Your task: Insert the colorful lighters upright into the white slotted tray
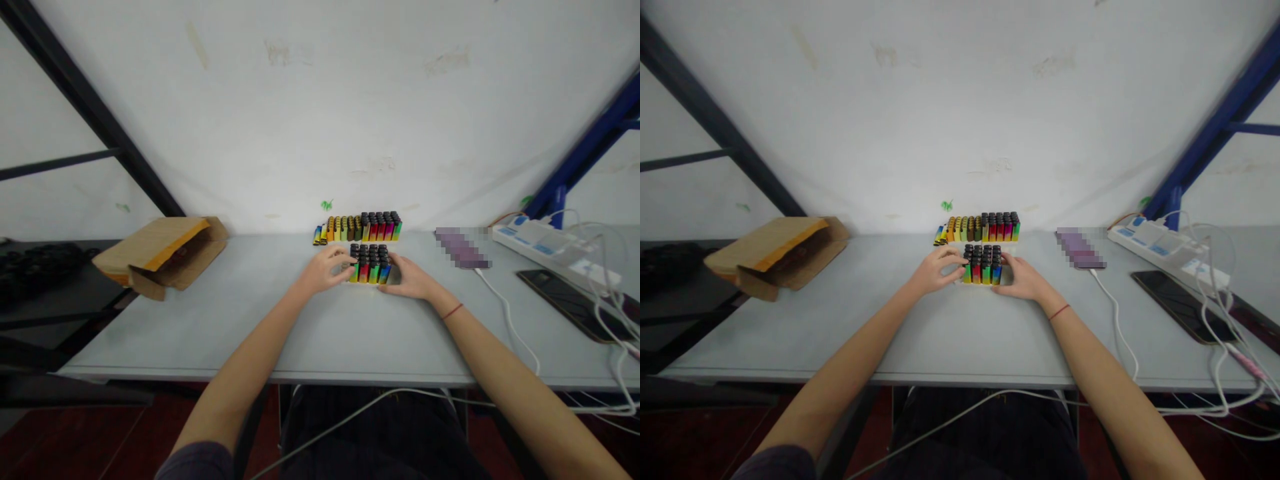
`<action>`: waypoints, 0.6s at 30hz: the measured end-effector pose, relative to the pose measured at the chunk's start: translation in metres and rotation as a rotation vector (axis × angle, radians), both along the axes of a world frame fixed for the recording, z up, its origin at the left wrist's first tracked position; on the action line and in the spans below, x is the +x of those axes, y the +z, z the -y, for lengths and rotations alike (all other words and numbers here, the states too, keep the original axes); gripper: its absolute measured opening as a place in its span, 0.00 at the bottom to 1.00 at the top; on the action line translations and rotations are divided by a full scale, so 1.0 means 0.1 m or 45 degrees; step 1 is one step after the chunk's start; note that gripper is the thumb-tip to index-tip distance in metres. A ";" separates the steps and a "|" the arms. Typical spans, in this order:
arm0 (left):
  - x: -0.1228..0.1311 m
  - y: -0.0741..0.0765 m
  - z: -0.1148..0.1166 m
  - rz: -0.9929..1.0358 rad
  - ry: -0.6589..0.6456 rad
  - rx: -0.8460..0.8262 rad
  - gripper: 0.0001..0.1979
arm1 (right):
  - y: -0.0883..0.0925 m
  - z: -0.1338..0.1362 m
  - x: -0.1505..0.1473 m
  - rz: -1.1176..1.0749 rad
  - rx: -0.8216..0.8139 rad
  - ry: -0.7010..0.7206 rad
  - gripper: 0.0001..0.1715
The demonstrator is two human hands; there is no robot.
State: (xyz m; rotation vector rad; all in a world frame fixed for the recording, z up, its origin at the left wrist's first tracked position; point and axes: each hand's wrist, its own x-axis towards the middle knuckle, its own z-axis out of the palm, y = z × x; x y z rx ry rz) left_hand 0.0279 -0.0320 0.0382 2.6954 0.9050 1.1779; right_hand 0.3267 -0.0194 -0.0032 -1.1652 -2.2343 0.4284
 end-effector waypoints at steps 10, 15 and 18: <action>-0.31 -0.12 -0.51 0.429 0.878 -0.412 0.17 | -0.05 -0.09 -0.03 -0.101 -0.109 0.045 0.58; -0.44 -0.01 -0.91 0.181 1.115 -0.653 0.19 | -0.08 -0.09 -0.02 -0.070 -0.099 0.033 0.55; -0.39 0.06 -1.02 0.007 1.097 -0.769 0.22 | -0.09 -0.09 -0.02 -0.068 -0.087 0.043 0.54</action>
